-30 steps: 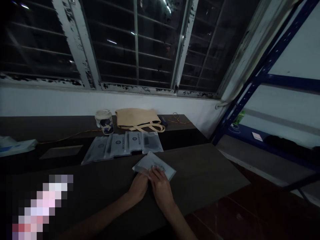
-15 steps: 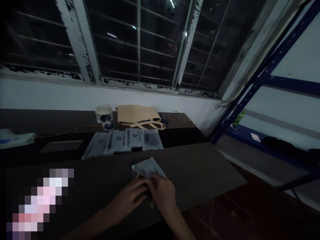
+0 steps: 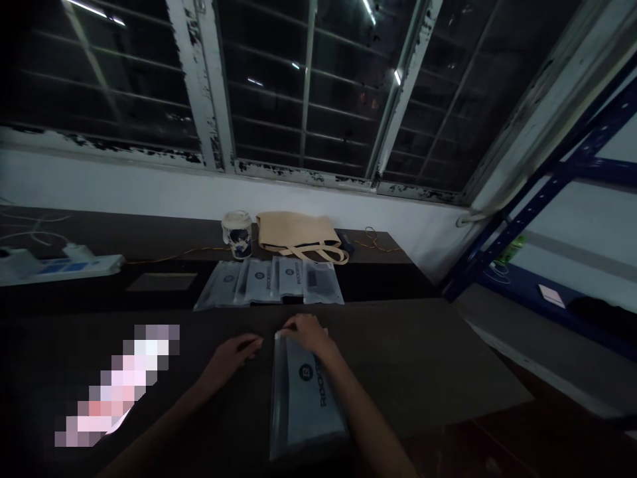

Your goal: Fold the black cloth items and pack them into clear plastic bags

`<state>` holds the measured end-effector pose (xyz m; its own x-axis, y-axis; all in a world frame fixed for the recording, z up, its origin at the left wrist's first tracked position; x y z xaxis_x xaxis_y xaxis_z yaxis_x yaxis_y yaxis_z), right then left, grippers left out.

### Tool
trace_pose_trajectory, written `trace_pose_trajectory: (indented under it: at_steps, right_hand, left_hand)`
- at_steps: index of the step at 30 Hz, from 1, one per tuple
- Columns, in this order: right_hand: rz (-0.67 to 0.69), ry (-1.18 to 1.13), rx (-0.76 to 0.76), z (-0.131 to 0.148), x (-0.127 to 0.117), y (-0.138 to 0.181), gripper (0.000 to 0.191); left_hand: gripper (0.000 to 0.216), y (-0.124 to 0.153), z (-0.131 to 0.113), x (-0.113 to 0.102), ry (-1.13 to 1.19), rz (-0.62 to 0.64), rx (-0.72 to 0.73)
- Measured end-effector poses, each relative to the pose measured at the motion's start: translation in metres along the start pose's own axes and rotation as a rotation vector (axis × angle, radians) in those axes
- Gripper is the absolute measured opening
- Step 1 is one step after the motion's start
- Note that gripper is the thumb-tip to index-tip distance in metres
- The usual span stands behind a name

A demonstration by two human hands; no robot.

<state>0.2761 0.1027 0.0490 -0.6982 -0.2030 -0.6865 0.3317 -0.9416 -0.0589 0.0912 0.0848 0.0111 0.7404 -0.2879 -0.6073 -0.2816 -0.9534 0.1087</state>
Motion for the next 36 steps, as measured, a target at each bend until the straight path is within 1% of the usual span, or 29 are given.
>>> trace_pose_trajectory:
  at_steps: [4, 7, 10, 13, 22, 24, 26, 30, 31, 33, 35, 36]
  right_hand:
    - [0.113, 0.01, 0.011, -0.018, 0.006, -0.001, 0.019]
    - [0.132, 0.009, 0.019, -0.025, 0.008, 0.003, 0.021]
    - [0.084, 0.016, 0.037, -0.029, 0.011, 0.007, 0.024]
    - [0.022, 0.017, 0.048, -0.031, 0.012, 0.008, 0.025]
    - [-0.112, 0.047, 0.031, -0.028, 0.007, 0.006, 0.024]
    - [-0.147, 0.076, 0.043, -0.026, 0.006, 0.005, 0.023]
    - [-0.191, 0.107, 0.057, -0.025, 0.003, 0.002, 0.023]
    - [-0.268, 0.157, 0.068, -0.026, -0.002, -0.003, 0.024]
    - [-0.28, 0.167, 0.066, -0.025, -0.002, -0.004, 0.023]
    - [-0.299, 0.187, 0.057, -0.023, 0.001, -0.004, 0.023]
    - [-0.328, 0.212, 0.053, -0.018, 0.004, -0.001, 0.022]
    - [-0.35, 0.226, 0.053, -0.015, 0.004, 0.002, 0.021]
  left_hand:
    - [0.044, -0.015, -0.016, 0.02, 0.004, 0.024, 0.021]
    - [0.042, -0.027, -0.018, 0.029, 0.013, 0.059, 0.018]
    - [0.046, -0.036, -0.013, 0.033, 0.055, 0.114, -0.016]
    - [0.048, -0.038, -0.009, 0.037, 0.113, 0.166, -0.053]
    - [0.048, -0.026, -0.007, 0.05, 0.22, 0.227, -0.108]
    - [0.048, -0.017, -0.007, 0.052, 0.244, 0.268, -0.126]
    - [0.049, -0.001, -0.009, 0.058, 0.267, 0.322, -0.148]
    - [0.051, 0.052, -0.013, 0.082, 0.299, 0.43, -0.193]
    - [0.051, 0.065, -0.013, 0.087, 0.306, 0.434, -0.203]
    - [0.05, 0.085, -0.009, 0.092, 0.307, 0.395, -0.226]
    - [0.05, 0.096, -0.004, 0.085, 0.248, 0.354, -0.23]
    - [0.049, 0.097, -0.003, 0.078, 0.187, 0.323, -0.218]
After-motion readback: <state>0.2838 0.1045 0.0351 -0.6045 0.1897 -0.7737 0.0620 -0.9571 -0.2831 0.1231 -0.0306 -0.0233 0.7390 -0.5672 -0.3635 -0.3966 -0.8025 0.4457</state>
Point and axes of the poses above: each hand's wrist, its own y-axis away from the middle knuckle, its own x-axis out of the palm, z = x × y, the point moved 5 cm from there along -y, towards the middle knuckle, and after that the axes turned 4 degrees about -y, right-handed, at the moved point
